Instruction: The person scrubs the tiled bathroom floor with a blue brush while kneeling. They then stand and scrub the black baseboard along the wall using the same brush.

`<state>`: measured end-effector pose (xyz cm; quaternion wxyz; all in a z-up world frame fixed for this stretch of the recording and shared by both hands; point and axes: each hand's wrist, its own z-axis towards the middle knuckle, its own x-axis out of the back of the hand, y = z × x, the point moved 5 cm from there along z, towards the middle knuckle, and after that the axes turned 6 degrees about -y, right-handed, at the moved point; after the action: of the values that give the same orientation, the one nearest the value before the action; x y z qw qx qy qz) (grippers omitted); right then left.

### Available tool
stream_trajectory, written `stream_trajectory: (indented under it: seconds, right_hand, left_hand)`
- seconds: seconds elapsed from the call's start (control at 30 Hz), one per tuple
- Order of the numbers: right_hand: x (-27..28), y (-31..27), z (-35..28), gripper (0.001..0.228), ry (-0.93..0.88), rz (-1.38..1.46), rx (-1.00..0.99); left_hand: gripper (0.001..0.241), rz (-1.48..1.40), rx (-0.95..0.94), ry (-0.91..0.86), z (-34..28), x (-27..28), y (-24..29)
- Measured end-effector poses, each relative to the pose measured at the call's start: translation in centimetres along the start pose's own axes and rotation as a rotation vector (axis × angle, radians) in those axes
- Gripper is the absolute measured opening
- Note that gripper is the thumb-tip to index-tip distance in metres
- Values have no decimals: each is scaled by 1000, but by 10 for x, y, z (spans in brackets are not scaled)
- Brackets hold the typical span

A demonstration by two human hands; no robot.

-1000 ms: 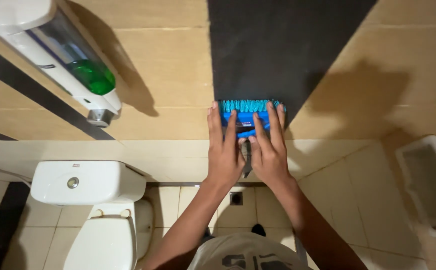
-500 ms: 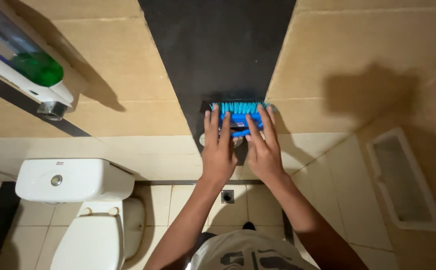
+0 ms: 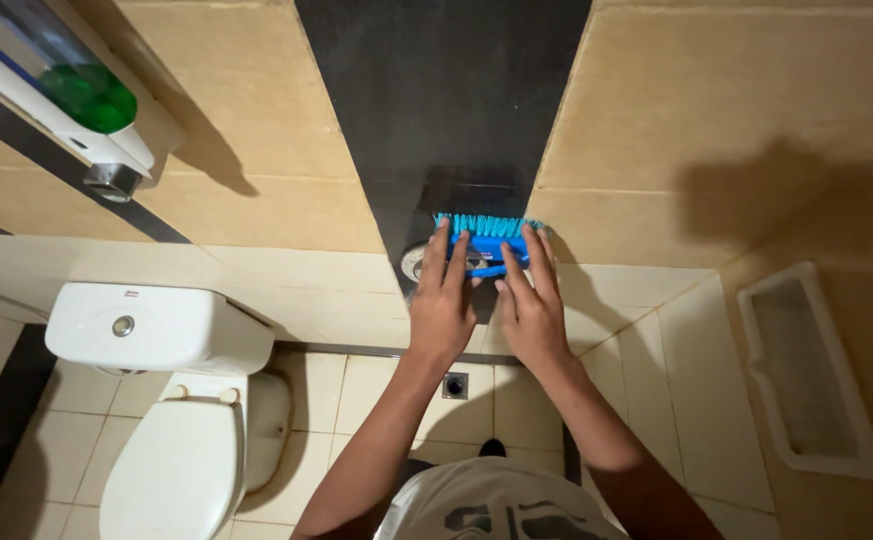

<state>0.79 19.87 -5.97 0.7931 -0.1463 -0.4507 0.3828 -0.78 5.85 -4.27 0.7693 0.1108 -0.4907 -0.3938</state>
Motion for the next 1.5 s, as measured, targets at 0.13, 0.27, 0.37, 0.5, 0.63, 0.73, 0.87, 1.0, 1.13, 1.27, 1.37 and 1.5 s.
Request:
stream_trajectory:
  seconds: [0.13,0.27,0.37,0.5,0.63,0.73,0.87,1.0,1.13,1.27,1.37,1.5]
  right_hand:
    - [-4,0,2,52,34,-6,5]
    - [-12,-4,6,51,53,33,-7]
    - [-27,-8,8,49,66,19,-13]
    - [-50,-25,18,48,61,21,-5]
    - [-79,-45,28,46,31,61,-23]
    - [-103,-66,37,47,20,62,17]
    - [-132,-95,48,55,1,13,95]
    - [-150,-109,57,57,-34,-40,111]
    - [-153,-113,60,56,-40,-67,91]
    - [-149,-107,53,54,-43,-23,50]
    - [-139,-96,50,54,-35,-39,34]
    - [-124,-78,42,55,-17,-55,14]
  left_hand:
    - [63,-39,-1,-14,1,2,-2]
    - [65,-52,8,-24,0,10,-12]
    - [66,-52,12,-17,-2,21,-25]
    - [66,-78,90,-68,-1,46,-41]
    - [64,45,74,-58,-7,66,-73]
    - [64,137,26,-39,-10,85,-91]
    - [64,88,52,-18,-14,108,-111]
    - [64,105,79,6,-18,120,-131]
    - [67,79,104,-19,-19,118,-143]
    - [64,51,54,-16,-17,114,-134]
    - [64,21,32,-6,-16,105,-124]
    - [64,11,31,-19,-16,82,-112]
